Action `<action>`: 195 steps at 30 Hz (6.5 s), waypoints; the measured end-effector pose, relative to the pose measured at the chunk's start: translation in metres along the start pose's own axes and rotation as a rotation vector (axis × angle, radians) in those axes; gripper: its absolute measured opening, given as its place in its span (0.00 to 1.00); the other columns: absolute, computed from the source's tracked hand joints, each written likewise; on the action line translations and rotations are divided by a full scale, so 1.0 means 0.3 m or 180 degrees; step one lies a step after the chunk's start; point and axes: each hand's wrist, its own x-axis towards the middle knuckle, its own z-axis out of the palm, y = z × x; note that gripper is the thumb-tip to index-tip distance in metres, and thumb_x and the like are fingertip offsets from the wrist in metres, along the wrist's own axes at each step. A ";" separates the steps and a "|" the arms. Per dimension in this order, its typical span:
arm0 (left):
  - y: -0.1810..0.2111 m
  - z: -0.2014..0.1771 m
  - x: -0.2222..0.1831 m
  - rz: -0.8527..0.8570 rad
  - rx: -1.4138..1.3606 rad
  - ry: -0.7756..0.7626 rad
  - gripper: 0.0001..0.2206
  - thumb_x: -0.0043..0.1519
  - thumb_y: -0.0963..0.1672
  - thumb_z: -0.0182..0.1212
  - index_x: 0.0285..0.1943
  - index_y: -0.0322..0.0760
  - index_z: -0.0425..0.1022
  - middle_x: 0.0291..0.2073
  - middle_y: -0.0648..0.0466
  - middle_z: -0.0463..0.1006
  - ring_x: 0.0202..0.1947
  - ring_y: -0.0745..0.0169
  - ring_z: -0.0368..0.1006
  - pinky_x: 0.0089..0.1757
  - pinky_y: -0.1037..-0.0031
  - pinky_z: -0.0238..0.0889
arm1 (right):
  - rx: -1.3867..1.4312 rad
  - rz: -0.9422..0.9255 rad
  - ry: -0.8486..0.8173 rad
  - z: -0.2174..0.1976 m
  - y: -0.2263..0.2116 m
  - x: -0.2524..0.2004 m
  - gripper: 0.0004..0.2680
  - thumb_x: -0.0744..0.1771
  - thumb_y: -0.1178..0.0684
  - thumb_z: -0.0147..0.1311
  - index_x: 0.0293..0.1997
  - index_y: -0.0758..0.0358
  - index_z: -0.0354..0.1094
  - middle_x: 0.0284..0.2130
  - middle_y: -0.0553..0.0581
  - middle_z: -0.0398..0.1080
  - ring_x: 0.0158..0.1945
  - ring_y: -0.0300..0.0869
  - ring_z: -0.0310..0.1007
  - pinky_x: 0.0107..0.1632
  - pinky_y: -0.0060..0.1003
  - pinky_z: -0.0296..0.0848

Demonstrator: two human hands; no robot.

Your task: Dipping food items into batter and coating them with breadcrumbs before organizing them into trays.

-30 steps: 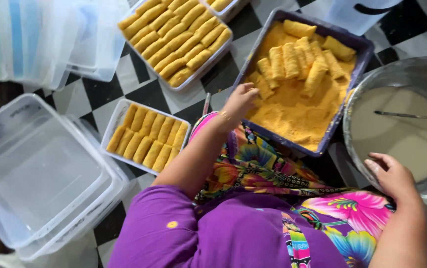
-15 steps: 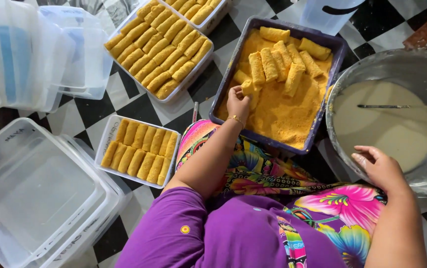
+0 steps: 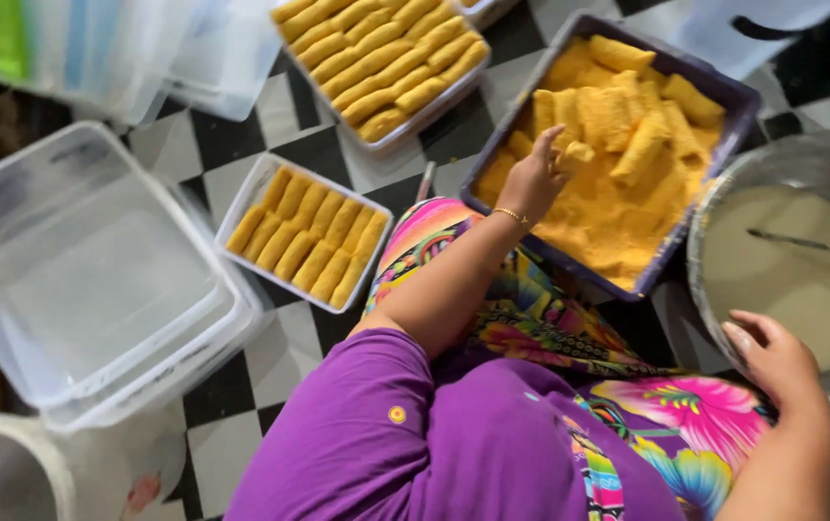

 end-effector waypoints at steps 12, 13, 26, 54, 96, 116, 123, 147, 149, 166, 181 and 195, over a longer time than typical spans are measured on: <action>-0.405 -0.968 -0.201 -0.1899 -0.1779 -0.0599 0.23 0.57 0.41 0.64 0.63 0.35 0.70 0.51 0.47 0.78 0.48 0.58 0.77 0.48 0.70 0.74 | 0.1628 -0.0372 -0.0230 0.158 0.422 0.232 0.12 0.76 0.62 0.50 0.70 0.75 0.61 0.52 0.71 0.67 0.48 0.49 0.66 0.46 0.39 0.67; -0.472 -1.004 -0.242 -0.2232 -0.1286 -0.0659 0.23 0.56 0.40 0.62 0.63 0.35 0.70 0.52 0.46 0.79 0.51 0.56 0.78 0.51 0.68 0.75 | 0.1602 -0.0394 -0.0231 0.152 0.420 0.221 0.12 0.76 0.64 0.48 0.70 0.78 0.61 0.53 0.73 0.67 0.50 0.51 0.67 0.49 0.40 0.67; -0.636 -0.894 -0.334 -0.2489 0.0726 -0.1178 0.19 0.58 0.45 0.63 0.59 0.40 0.73 0.46 0.53 0.80 0.45 0.60 0.77 0.48 0.74 0.70 | 0.0843 -0.0137 0.0050 0.071 0.184 0.084 0.12 0.75 0.61 0.54 0.66 0.79 0.68 0.52 0.75 0.72 0.47 0.56 0.70 0.48 0.47 0.68; -0.014 0.028 0.009 -0.1268 -0.0622 0.0406 0.17 0.55 0.41 0.67 0.53 0.41 0.72 0.45 0.55 0.81 0.43 0.60 0.79 0.46 0.72 0.72 | 0.0312 0.0257 0.0002 -0.028 -0.087 -0.038 0.15 0.69 0.51 0.59 0.62 0.64 0.73 0.45 0.65 0.78 0.46 0.52 0.76 0.49 0.44 0.71; -0.147 -0.378 0.010 -0.0794 -0.0757 -0.0278 0.13 0.62 0.42 0.56 0.55 0.32 0.74 0.47 0.49 0.79 0.42 0.61 0.74 0.43 0.75 0.68 | -0.0170 0.0274 -0.0051 0.011 -0.005 0.015 0.17 0.70 0.46 0.57 0.64 0.61 0.73 0.48 0.68 0.79 0.46 0.58 0.78 0.49 0.49 0.73; -0.037 -0.090 0.080 -0.0876 -0.1276 -0.0277 0.31 0.55 0.38 0.70 0.70 0.42 0.68 0.52 0.50 0.81 0.46 0.63 0.79 0.49 0.77 0.73 | 0.0196 0.0219 -0.0061 -0.006 -0.022 0.000 0.15 0.69 0.49 0.58 0.62 0.62 0.74 0.46 0.64 0.80 0.45 0.52 0.77 0.49 0.44 0.72; -0.242 -0.610 0.001 -0.0906 -0.2698 0.0000 0.23 0.61 0.38 0.62 0.64 0.31 0.57 0.52 0.40 0.75 0.43 0.57 0.75 0.41 0.73 0.73 | 0.0482 -0.0175 -0.0104 0.076 0.175 0.091 0.15 0.72 0.55 0.55 0.67 0.71 0.70 0.49 0.72 0.75 0.45 0.56 0.72 0.46 0.47 0.69; -0.522 -1.064 -0.238 -0.3062 0.0421 -0.0144 0.19 0.60 0.44 0.67 0.60 0.35 0.72 0.54 0.48 0.78 0.56 0.55 0.76 0.59 0.68 0.67 | 0.1039 -0.0428 0.0022 0.163 0.351 0.172 0.12 0.75 0.64 0.52 0.67 0.86 0.65 0.51 0.79 0.71 0.47 0.59 0.70 0.49 0.49 0.69; -0.545 -1.068 -0.242 -0.3116 0.0315 -0.0256 0.21 0.61 0.45 0.67 0.61 0.33 0.72 0.54 0.46 0.77 0.55 0.55 0.76 0.59 0.69 0.68 | 0.1054 -0.0450 0.0040 0.169 0.352 0.181 0.12 0.76 0.64 0.53 0.66 0.86 0.66 0.50 0.79 0.71 0.47 0.59 0.70 0.48 0.49 0.69; -0.283 0.120 0.107 -0.2109 -0.0488 -0.0606 0.30 0.61 0.42 0.57 0.72 0.24 0.55 0.63 0.33 0.69 0.62 0.39 0.68 0.60 0.63 0.63 | -0.0255 0.0347 -0.0003 0.024 0.010 0.019 0.17 0.69 0.44 0.57 0.64 0.57 0.73 0.47 0.66 0.79 0.47 0.57 0.78 0.49 0.48 0.73; -0.125 0.027 0.047 -0.0693 -0.1607 -0.0889 0.20 0.51 0.35 0.70 0.50 0.37 0.70 0.42 0.54 0.77 0.39 0.65 0.75 0.43 0.75 0.72 | 0.0127 0.0283 -0.0070 -0.009 -0.071 -0.015 0.16 0.69 0.48 0.57 0.63 0.60 0.74 0.45 0.66 0.79 0.45 0.54 0.77 0.49 0.45 0.72; -0.425 -1.075 -0.094 -0.1549 0.0011 -0.1181 0.22 0.58 0.41 0.63 0.63 0.37 0.70 0.51 0.41 0.80 0.47 0.49 0.75 0.44 0.65 0.67 | 0.1603 -0.0782 -0.0140 0.274 0.586 0.296 0.13 0.77 0.65 0.45 0.71 0.87 0.58 0.53 0.83 0.65 0.51 0.61 0.65 0.52 0.50 0.66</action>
